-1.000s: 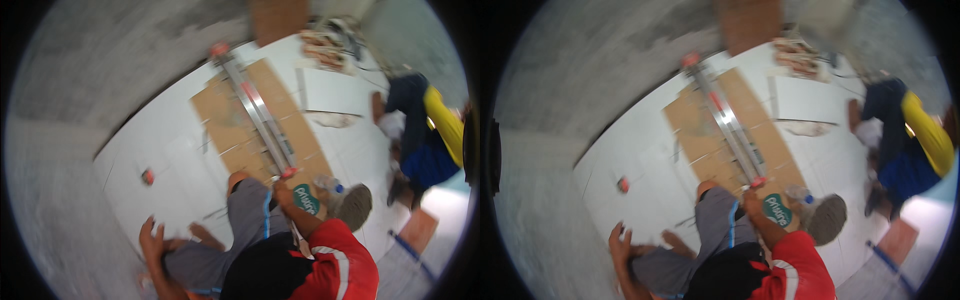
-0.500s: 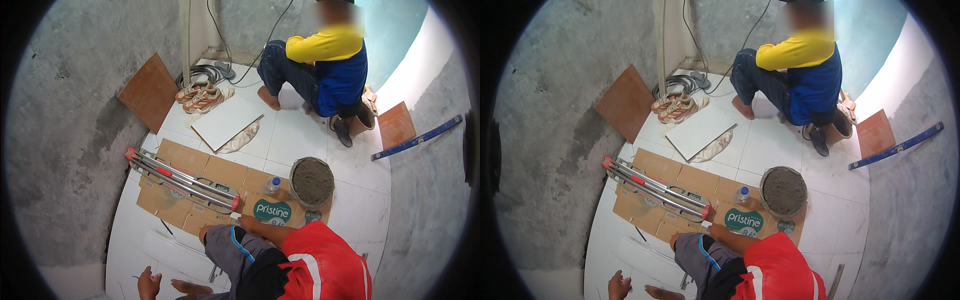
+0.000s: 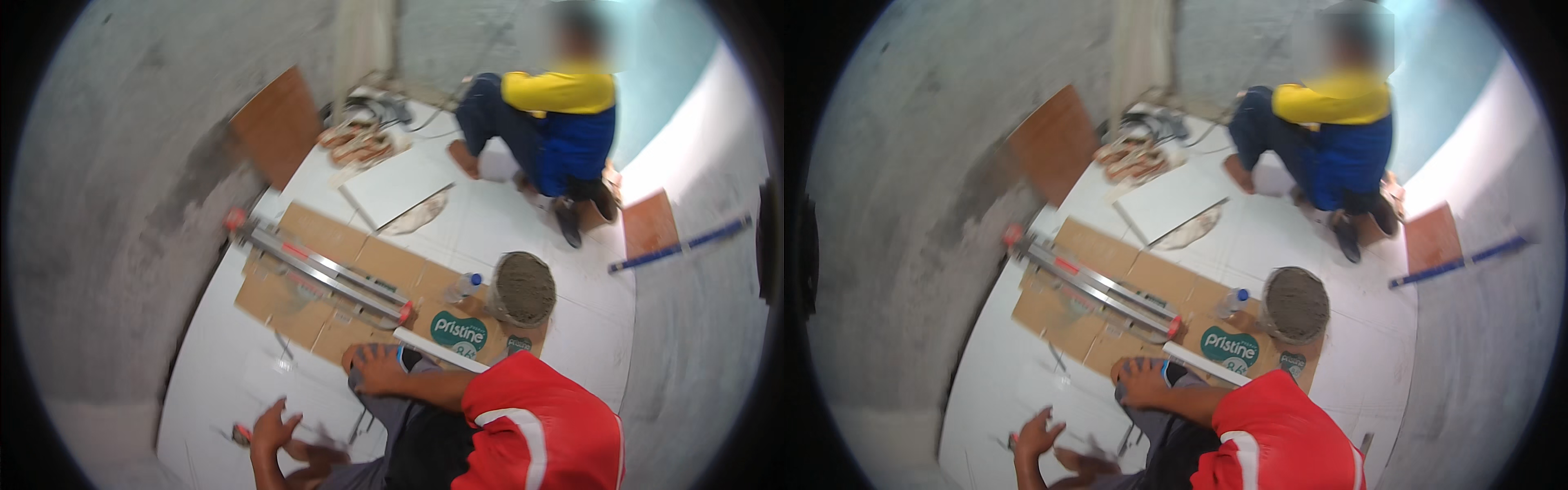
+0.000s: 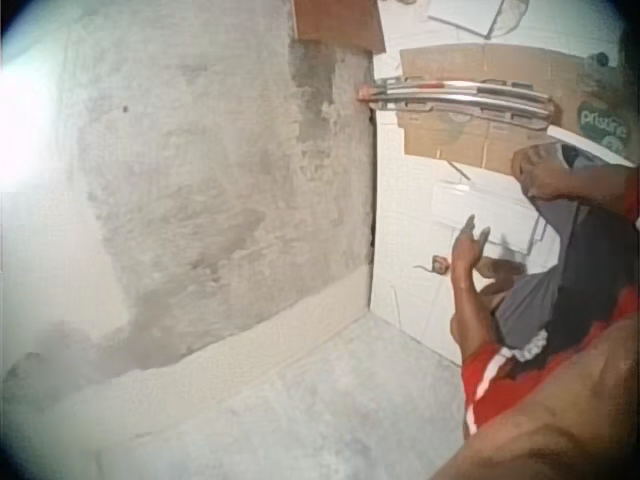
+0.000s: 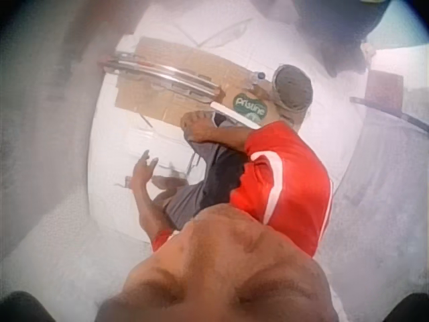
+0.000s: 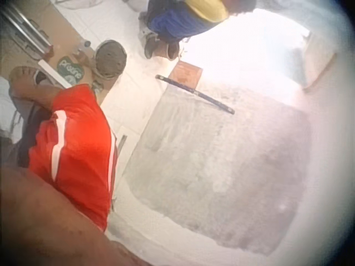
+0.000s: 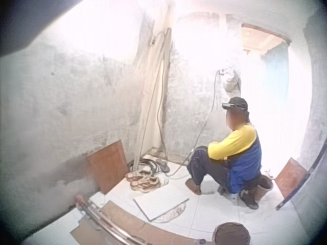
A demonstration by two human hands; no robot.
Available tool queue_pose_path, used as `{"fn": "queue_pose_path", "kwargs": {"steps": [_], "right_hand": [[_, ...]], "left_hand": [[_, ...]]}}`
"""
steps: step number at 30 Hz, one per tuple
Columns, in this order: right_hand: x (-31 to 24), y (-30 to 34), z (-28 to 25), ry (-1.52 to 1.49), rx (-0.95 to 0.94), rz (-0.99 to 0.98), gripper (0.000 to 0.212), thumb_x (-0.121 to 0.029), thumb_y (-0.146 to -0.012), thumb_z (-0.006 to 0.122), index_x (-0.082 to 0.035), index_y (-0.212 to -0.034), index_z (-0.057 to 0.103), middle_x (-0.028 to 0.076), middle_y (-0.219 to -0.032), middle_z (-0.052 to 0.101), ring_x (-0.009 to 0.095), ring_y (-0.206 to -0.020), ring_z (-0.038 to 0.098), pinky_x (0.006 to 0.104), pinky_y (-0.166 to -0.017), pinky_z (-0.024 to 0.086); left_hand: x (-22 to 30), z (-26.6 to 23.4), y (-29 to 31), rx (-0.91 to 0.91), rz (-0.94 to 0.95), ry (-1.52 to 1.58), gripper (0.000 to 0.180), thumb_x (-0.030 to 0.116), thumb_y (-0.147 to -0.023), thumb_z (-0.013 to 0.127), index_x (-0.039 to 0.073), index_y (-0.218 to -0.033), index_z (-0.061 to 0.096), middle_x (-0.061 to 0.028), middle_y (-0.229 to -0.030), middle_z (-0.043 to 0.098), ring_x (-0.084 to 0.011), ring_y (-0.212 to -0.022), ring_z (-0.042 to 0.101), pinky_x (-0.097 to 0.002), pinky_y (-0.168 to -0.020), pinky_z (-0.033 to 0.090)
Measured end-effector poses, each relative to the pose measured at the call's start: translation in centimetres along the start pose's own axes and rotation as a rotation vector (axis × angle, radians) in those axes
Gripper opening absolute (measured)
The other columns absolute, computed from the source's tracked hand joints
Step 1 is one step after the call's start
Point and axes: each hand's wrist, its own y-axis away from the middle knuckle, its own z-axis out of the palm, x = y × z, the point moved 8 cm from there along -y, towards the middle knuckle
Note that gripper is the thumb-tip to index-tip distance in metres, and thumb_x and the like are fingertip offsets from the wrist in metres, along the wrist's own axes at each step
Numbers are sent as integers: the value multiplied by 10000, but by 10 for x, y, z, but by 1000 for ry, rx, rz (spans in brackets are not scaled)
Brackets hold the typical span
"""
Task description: The person sits on the floor and uses a tape measure and marker to measure and mark white ceramic tiles. They measure the gap between the wall and installed tiles, then transfer those measurements to loose tiles to prepare them for cutting.
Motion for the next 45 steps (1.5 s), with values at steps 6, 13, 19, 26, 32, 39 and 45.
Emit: {"fn": "queue_pose_path", "kwargs": {"steps": [6,13,19,26,32,39,45], "right_hand": [[2,-19,2,10,-88,116,960,-599,-854,689,-116,-1589,305,231,-1642,276,509,-1468,293,705,-1129,264],[-23,-26,13,78,-113,80,944,-578,-872,670,-115,-1603,291,241,-1643,273,489,-1474,297,656,-1158,261],[-14,-31,17,41,-96,70,927,-561,-863,680,-111,-1588,318,247,-1638,282,486,-1474,298,654,-1154,271],[-12,-36,13,26,-51,67,905,-566,-852,695,-112,-1562,365,246,-1616,319,490,-1448,336,665,-1131,291],[-16,-33,5,34,-65,96,896,-578,-857,693,-114,-1554,375,238,-1605,341,494,-1433,352,707,-1094,305],[-6,-33,6,21,-60,109,895,-571,-857,701,-123,-1559,372,221,-1599,351,480,-1430,358,698,-1090,321],[-10,-36,9,42,-72,124,894,-565,-857,705,-128,-1563,375,220,-1611,327,471,-1440,348,692,-1100,311]], "left_hand": [[11,-7,10,-38,20,-52,677,490,-936,643,87,-1467,524,-206,-1365,627,-382,-1250,591,-459,-1054,468],[20,-7,35,-39,54,-7,616,445,-964,641,89,-1452,520,-182,-1280,659,-381,-1177,630,-483,-986,499],[26,-9,28,-53,42,-40,637,451,-962,637,98,-1475,504,-173,-1287,657,-386,-1156,640,-503,-968,515],[28,-9,12,-76,54,-37,640,452,-960,638,86,-1469,510,-185,-1300,653,-384,-1177,629,-475,-989,506],[31,-12,9,-71,26,-63,610,442,-961,651,84,-1439,529,-185,-1279,659,-369,-1169,633,-482,-974,509],[41,-9,1,-110,22,-61,653,451,-950,651,86,-1473,511,-194,-1349,634,-373,-1230,603,-462,-1020,490],[35,-7,0,-29,100,-56,616,447,-957,646,76,-1435,529,-196,-1260,667,-382,-1165,631,-482,-973,507]]}}
